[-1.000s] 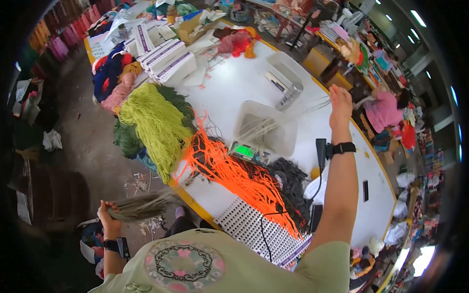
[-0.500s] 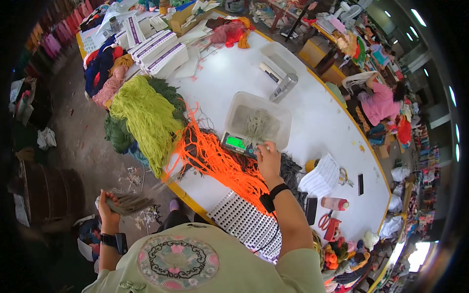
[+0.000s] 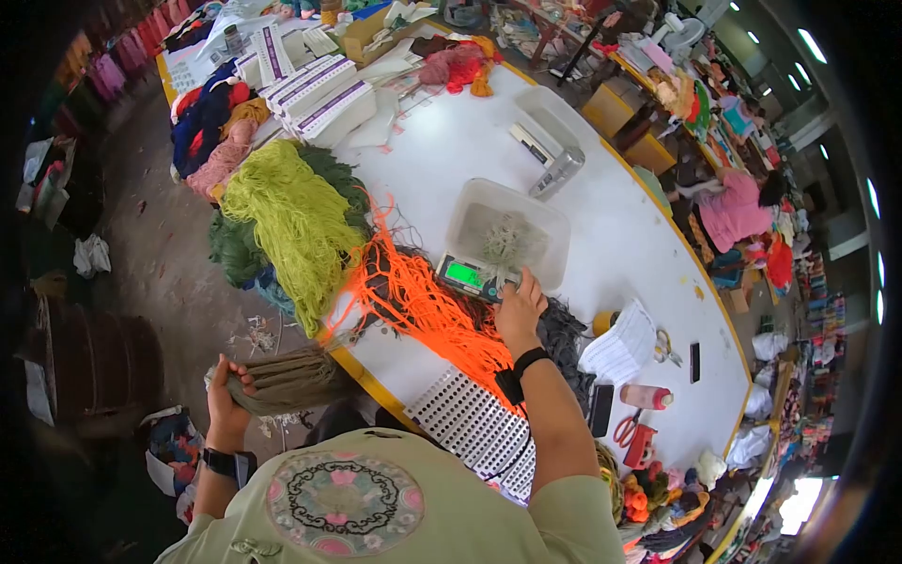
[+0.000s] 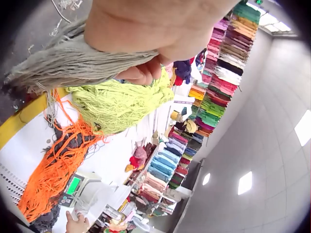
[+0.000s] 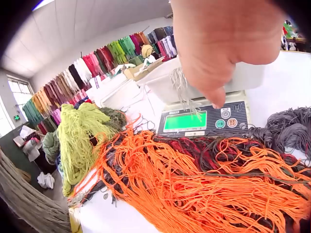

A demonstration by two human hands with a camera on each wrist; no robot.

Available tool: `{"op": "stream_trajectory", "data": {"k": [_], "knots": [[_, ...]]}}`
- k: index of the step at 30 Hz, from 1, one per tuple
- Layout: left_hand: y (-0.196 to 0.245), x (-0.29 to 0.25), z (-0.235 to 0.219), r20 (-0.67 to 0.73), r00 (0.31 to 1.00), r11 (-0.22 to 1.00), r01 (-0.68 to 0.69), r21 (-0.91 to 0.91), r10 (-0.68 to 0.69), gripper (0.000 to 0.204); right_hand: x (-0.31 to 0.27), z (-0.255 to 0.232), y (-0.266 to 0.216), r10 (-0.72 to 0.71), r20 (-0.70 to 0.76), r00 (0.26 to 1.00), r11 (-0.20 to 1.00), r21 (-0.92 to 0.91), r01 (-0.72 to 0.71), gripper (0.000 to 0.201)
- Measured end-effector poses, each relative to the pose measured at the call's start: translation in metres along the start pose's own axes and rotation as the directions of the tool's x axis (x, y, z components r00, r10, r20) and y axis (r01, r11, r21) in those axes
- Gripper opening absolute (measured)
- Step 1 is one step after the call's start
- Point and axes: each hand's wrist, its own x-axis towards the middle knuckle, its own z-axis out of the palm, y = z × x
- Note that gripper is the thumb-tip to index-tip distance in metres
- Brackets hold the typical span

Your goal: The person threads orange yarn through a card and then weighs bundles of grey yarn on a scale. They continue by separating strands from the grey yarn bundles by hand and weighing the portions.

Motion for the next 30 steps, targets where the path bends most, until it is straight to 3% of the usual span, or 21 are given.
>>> {"op": "stream_trajectory", "data": {"k": [1,3,4,6,7,9,11,12,13,14,15,17,20,23,25,26,27,28,30], "knots": [[0.001,-0.005,0.008,0.002,1.0,1.0,-0.006,-0.008,0.006,0.028,0.0,-0.001,-0.006,-0.008,-0.007,1.0,1.0,-0.002,0.008,0.025],[0.005,-0.016,0.026,0.12,0.993,0.998,-0.006,0.062,-0.002,0.027,-0.002,-0.01,-0.029,-0.073,-0.245,0.967,0.995,0.049,0.088,0.013],[0.007,-0.022,0.037,0.118,0.993,0.999,-0.015,0.051,0.009,0.027,0.001,-0.018,-0.041,-0.086,-0.251,0.964,0.994,0.048,0.102,0.013],[0.01,-0.03,0.064,0.253,0.966,0.993,0.016,0.121,-0.047,0.026,0.007,-0.036,-0.071,-0.088,-0.044,0.995,0.972,0.216,0.095,0.014],[0.01,-0.03,0.072,0.321,0.945,0.99,0.022,0.14,-0.066,0.026,0.006,-0.032,-0.087,-0.082,-0.061,0.995,0.813,0.573,0.102,0.021],[0.008,-0.023,0.087,0.469,0.877,0.981,0.014,0.192,-0.104,0.026,-0.006,-0.077,-0.143,-0.158,0.066,0.985,0.686,0.725,0.062,0.018],[0.009,-0.021,0.104,0.59,0.799,0.968,-0.043,0.248,-0.116,0.025,-0.025,-0.136,-0.202,-0.364,0.057,0.93,0.351,0.933,0.08,0.017],[0.011,-0.024,0.113,0.635,0.765,0.958,-0.088,0.272,-0.11,0.025,-0.037,-0.158,-0.222,-0.386,0.06,0.921,0.354,0.931,0.088,0.017],[0.012,-0.026,0.119,0.628,0.773,0.962,-0.096,0.254,-0.088,0.025,-0.049,-0.177,-0.24,-0.453,0.098,0.886,0.182,0.983,-0.016,0.017],[0.015,-0.028,0.124,0.672,0.74,0.947,-0.19,0.26,-0.036,0.025,-0.059,-0.193,-0.255,-0.522,0.124,0.844,0.012,0.99,-0.138,0.017],[0.018,-0.03,0.127,0.715,0.699,0.922,-0.283,0.264,0.01,0.026,-0.065,-0.208,-0.267,-0.538,0.122,0.834,0.016,0.991,-0.135,0.017],[0.03,-0.04,0.131,0.694,0.719,0.938,-0.261,0.227,0.032,0.026,-0.074,-0.228,-0.282,-0.541,0.242,0.806,0.183,0.969,-0.168,0.02],[0.051,-0.043,0.122,0.7,0.714,0.967,-0.182,0.176,0.007,0.025,-0.081,-0.222,-0.291,-0.474,0.239,0.848,0.184,0.968,-0.17,0.021],[0.059,-0.034,0.105,0.719,0.693,0.983,-0.091,0.161,-0.053,0.024,-0.086,-0.228,-0.3,-0.476,0.28,0.834,0.198,0.958,-0.209,0.024],[0.066,-0.033,0.099,0.801,0.577,0.975,-0.034,0.219,-0.16,0.029,-0.091,-0.231,-0.308,-0.492,0.301,0.817,0.235,0.949,-0.208,0.025],[0.068,-0.031,0.097,0.804,0.573,0.975,-0.033,0.218,-0.16,0.029,-0.095,-0.232,-0.312,-0.529,0.341,0.777,0.252,0.937,-0.24,0.024],[0.07,-0.028,0.096,0.87,0.467,0.986,0.031,0.166,-0.161,0.033,-0.098,-0.233,-0.315,-0.564,0.379,0.733,0.271,0.924,-0.269,0.023],[0.073,-0.026,0.096,0.923,0.354,0.988,0.099,0.122,-0.15,0.037,-0.101,-0.231,-0.316,-0.562,0.376,0.736,0.273,0.925,-0.264,0.023],[0.081,-0.027,0.098,0.917,0.382,0.988,0.135,0.07,-0.117,0.042,-0.104,-0.221,-0.314,-0.568,0.429,0.703,0.3,0.903,-0.308,0.023]]}}
